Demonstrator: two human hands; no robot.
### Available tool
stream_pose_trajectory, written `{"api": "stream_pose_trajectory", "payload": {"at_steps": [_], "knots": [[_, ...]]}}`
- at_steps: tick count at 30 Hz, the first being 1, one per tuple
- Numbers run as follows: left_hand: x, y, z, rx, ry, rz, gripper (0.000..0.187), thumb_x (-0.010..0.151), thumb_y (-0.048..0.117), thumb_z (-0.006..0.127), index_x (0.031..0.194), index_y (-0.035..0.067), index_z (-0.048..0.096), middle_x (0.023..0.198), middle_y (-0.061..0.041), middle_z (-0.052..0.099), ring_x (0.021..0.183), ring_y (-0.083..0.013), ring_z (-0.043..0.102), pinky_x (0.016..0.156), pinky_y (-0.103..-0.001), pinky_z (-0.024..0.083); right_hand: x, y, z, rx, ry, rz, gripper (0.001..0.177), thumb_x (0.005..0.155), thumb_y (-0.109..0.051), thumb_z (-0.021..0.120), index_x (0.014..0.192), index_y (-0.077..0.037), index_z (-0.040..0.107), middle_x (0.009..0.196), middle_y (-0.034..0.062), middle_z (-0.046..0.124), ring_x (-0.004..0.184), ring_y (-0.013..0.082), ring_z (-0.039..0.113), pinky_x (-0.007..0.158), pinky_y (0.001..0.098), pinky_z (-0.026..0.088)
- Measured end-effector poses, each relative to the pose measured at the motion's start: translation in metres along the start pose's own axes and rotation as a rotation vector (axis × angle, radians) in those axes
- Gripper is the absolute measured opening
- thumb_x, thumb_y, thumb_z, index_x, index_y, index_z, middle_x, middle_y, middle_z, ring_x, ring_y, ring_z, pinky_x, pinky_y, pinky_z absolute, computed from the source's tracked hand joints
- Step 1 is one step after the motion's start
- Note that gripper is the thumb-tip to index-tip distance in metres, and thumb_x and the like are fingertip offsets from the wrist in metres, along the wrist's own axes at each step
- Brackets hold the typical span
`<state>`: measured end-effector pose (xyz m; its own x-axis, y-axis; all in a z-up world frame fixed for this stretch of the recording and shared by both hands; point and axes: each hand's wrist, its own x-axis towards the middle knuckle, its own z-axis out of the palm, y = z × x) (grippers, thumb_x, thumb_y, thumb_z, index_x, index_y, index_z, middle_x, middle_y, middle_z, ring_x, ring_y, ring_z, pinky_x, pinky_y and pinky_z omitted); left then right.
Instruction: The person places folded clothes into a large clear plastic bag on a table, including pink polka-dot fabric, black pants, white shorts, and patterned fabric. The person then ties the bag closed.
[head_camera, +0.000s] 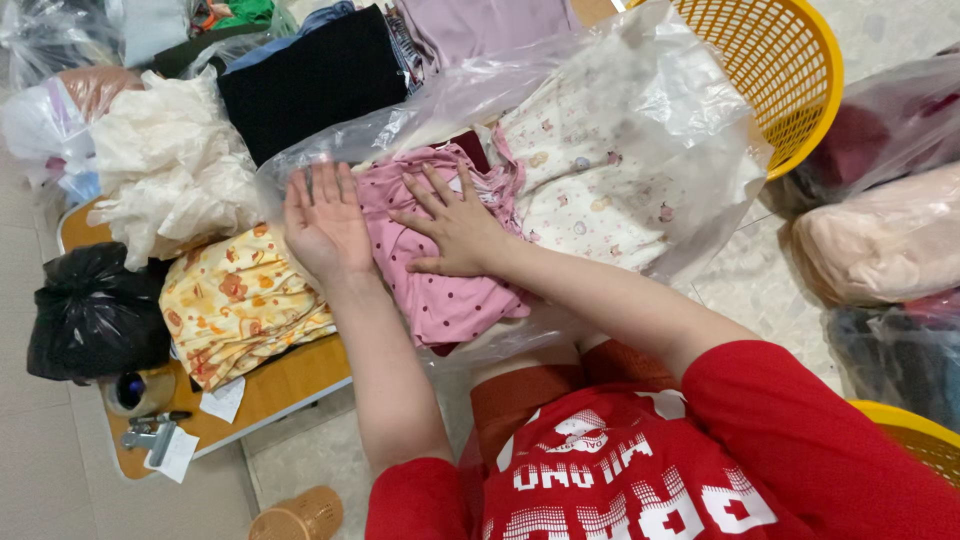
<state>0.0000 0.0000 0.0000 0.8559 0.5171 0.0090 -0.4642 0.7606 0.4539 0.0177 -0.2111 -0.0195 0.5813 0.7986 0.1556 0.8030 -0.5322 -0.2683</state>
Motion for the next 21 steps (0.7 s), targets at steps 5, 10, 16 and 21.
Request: {"api": "stream_pose_trajectory", "payload": {"at_steps": [5, 10, 16, 21], "knots": [[-0.063, -0.011, 0.034, 0.733, -0.076, 0.096, 0.064, 0.105, 0.027, 0.057, 0.159, 0.002, 0.032, 0.162, -0.021, 0.04, 0.151, -0.0372, 0.042, 0.125, -0.048, 0.037, 0.002, 0.004, -0.001, 0.098, 0.039, -0.015, 0.086, 0.09, -0.076, 0.048, 0.16, -0.029, 0.032, 0.17, 0.0208, 0.014, 0.157, 0.0439, 0.005, 0.115, 0.0752, -0.008], [-0.122, -0.041, 0.033, 1.431, -0.2, 0.209, 0.062, 0.108, 0.04, 0.048, 0.161, 0.009, 0.036, 0.169, -0.016, 0.035, 0.158, -0.0357, 0.031, 0.13, -0.05, 0.023, -0.007, 0.027, -0.022, 0.203, -0.055, -0.043, 0.088, 0.092, -0.061, 0.052, 0.163, -0.018, 0.023, 0.168, 0.0254, 0.01, 0.156, 0.0414, 0.002, 0.116, 0.0713, -0.009], [-0.14, -0.064, 0.035, 2.218, -0.249, 0.129, 0.064, 0.101, 0.049, 0.05, 0.157, 0.018, 0.042, 0.168, -0.018, 0.022, 0.155, -0.0414, 0.007, 0.121, -0.06, -0.003, -0.027, 0.067, -0.023, 0.125, 0.156, 0.187, 0.064, 0.104, -0.03, 0.048, 0.163, -0.012, 0.028, 0.167, 0.0238, 0.02, 0.155, 0.0432, 0.008, 0.116, 0.0723, -0.005], [-0.133, -0.067, 0.052, 2.402, -0.291, 0.102, 0.066, 0.102, 0.051, 0.05, 0.157, 0.017, 0.04, 0.17, -0.012, 0.023, 0.156, -0.0425, 0.003, 0.119, -0.069, -0.008, -0.043, 0.093, -0.016, -0.016, 0.327, 0.347, 0.064, 0.1, -0.015, 0.043, 0.163, -0.014, 0.036, 0.169, 0.0158, 0.034, 0.159, 0.0401, 0.016, 0.121, 0.069, -0.002]]}}
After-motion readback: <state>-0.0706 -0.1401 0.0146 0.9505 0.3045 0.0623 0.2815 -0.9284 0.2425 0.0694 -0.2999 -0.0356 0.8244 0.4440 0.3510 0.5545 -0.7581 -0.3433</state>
